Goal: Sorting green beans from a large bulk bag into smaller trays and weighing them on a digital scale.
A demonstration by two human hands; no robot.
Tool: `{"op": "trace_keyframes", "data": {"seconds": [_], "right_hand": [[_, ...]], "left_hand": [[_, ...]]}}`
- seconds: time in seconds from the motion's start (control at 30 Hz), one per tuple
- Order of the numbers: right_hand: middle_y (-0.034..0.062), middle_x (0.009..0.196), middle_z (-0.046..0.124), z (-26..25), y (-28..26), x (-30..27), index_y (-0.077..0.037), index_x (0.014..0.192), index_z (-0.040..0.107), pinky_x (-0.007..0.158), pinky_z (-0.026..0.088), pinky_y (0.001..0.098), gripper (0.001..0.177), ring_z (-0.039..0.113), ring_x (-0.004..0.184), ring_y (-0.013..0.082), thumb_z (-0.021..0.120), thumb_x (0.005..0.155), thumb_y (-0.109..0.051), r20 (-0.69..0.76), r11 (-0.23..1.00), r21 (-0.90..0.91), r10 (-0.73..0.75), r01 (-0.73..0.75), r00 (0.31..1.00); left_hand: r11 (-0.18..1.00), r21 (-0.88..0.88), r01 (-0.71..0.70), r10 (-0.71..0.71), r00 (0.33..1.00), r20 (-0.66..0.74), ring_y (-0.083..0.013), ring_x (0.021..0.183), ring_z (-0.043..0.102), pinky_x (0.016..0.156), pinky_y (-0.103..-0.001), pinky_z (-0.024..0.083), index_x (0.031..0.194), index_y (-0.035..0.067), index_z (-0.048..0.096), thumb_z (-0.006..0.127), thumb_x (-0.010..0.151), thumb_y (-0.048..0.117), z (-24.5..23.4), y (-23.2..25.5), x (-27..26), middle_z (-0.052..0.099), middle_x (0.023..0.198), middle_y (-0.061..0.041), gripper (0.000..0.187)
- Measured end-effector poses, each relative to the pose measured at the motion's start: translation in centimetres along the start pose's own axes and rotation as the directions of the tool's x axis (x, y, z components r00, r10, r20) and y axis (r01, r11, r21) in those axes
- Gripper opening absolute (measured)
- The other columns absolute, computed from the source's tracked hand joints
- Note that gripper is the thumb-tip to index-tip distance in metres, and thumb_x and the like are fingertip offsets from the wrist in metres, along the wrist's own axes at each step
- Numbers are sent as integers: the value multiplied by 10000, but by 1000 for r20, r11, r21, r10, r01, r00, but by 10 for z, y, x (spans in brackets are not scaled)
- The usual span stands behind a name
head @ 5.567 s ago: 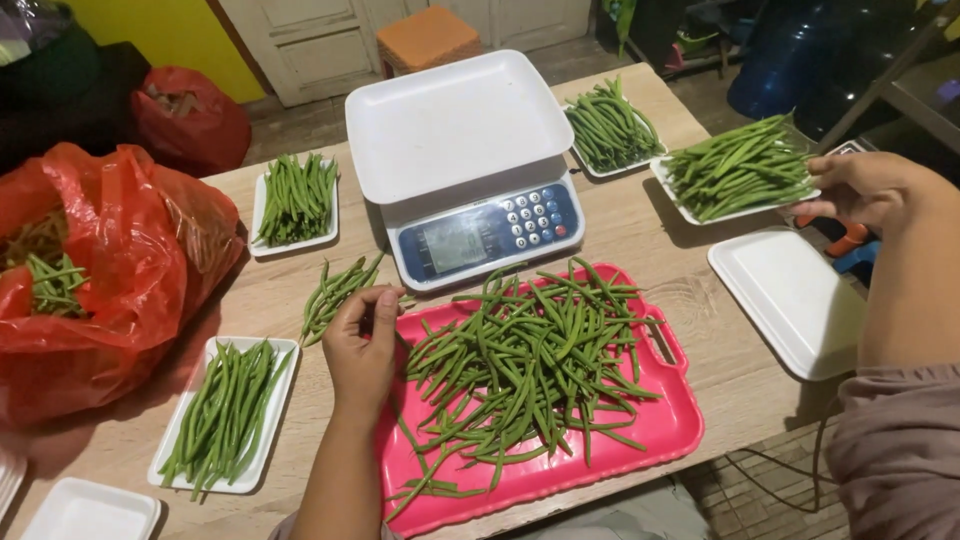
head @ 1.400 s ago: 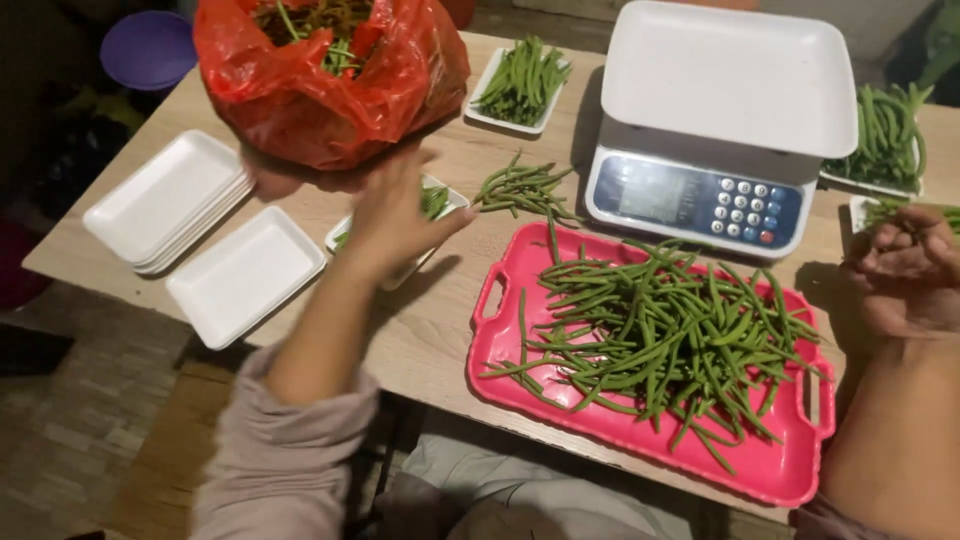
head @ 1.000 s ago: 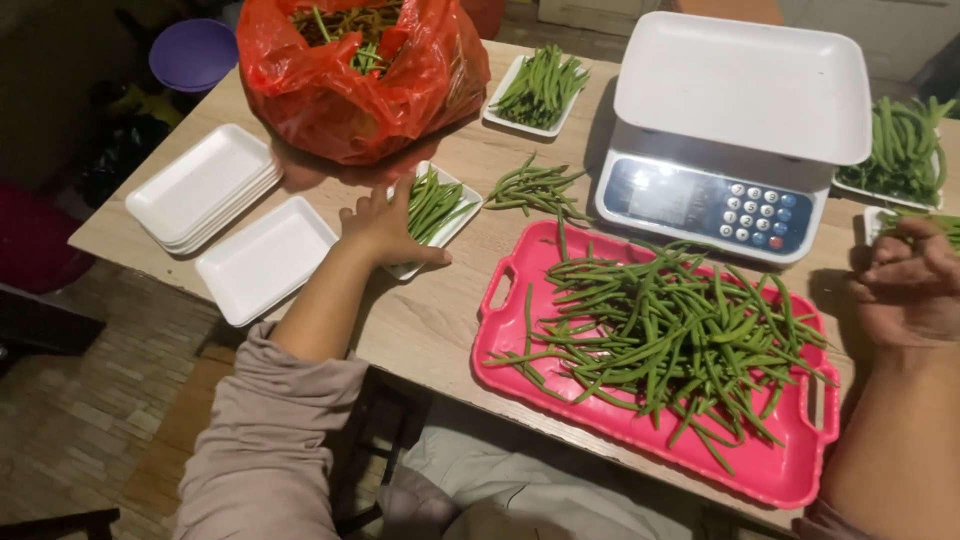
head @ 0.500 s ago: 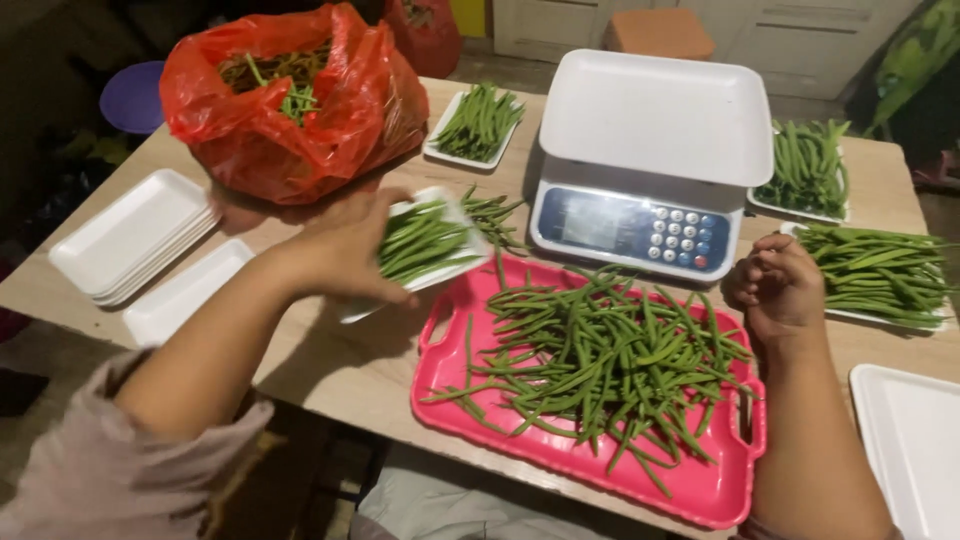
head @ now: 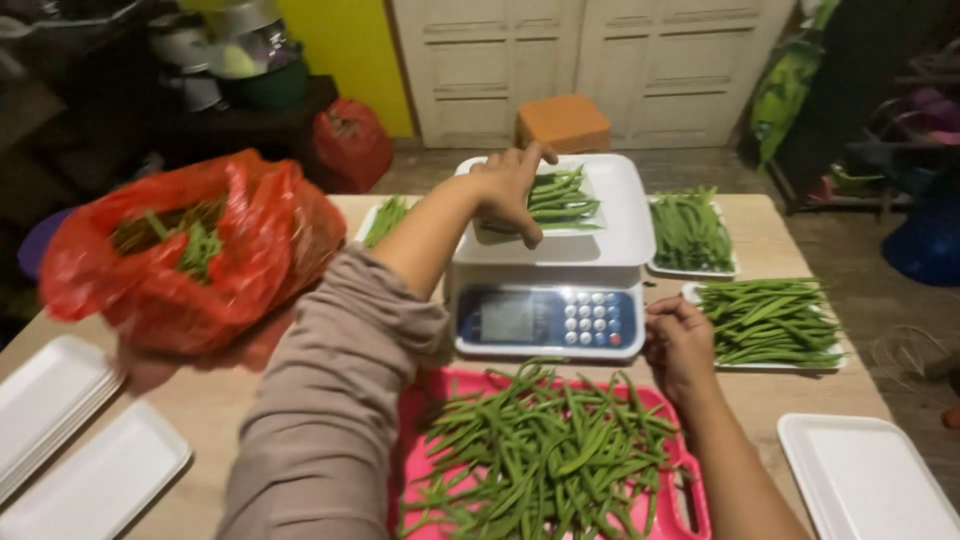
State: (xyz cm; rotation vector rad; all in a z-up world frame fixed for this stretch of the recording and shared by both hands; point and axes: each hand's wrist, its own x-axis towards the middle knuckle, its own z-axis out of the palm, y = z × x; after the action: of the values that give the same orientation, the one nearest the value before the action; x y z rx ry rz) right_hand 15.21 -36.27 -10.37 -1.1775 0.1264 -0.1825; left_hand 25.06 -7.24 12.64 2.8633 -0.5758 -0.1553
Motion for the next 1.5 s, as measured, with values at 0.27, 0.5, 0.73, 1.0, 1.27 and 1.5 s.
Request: {"op": "trace_keyframes", "data": {"seconds": [0.27,0.5,0.73,1.0,1.27,1.5], "right_hand": [[50,524,411,3,3,-2,-39,956,636,310,310,193,129,372,375,84,633,835,3,4,997,69,31,-31,1000],[48,535,425,3,-5,-8,-51,967,632,315,299,175,144,354,377,66,612,839,11,2,999,40,30,-30,1000],[30,568,455,3,-12,-7,-86,932,622,317,273,199,137,353,377,71,613,823,-3,38,999,25,30,-31,999],[29,600,517,5,-24,-12,-138,852,626,381,367,229,188,461,443,117,568,786,29,14,998,33,54,-54,998],[-6,582,518,-6,-48,-22,-135,940,671,403,246,187,174,353,418,25,630,815,-21,99,982,-145,-107,121,989],[49,681,465,13,-101,-64,-98,1009,609,449,247,210,128,364,520,91,575,893,-55,281,957,-200,-148,208,948]], "left_hand": [[998,14,64,-65,977,205,-439,1465,401,1171,-661,209,1489,306,184,969,561,380,12,13,47,430,1564,-213,1217],[996,55,71,-82,966,244,-454,1558,193,1209,-684,59,1610,269,-16,1003,561,346,-7,24,21,278,1670,-213,1464],[994,-24,-109,96,944,-316,-418,1478,243,1124,-671,120,1586,216,223,829,800,435,16,-5,-60,341,1611,-169,1016],[821,-267,-504,120,610,-783,-242,1020,642,941,-386,391,854,100,737,506,1106,288,66,6,-210,722,966,-50,390],[515,-654,-555,-191,669,-718,-160,1060,652,932,-274,527,1296,97,464,491,1096,103,75,9,-261,574,1184,-72,201],[411,-758,-506,-233,746,-624,-144,1087,678,999,-263,566,1248,75,561,633,1037,82,101,-7,-253,647,1127,-53,223]]}}
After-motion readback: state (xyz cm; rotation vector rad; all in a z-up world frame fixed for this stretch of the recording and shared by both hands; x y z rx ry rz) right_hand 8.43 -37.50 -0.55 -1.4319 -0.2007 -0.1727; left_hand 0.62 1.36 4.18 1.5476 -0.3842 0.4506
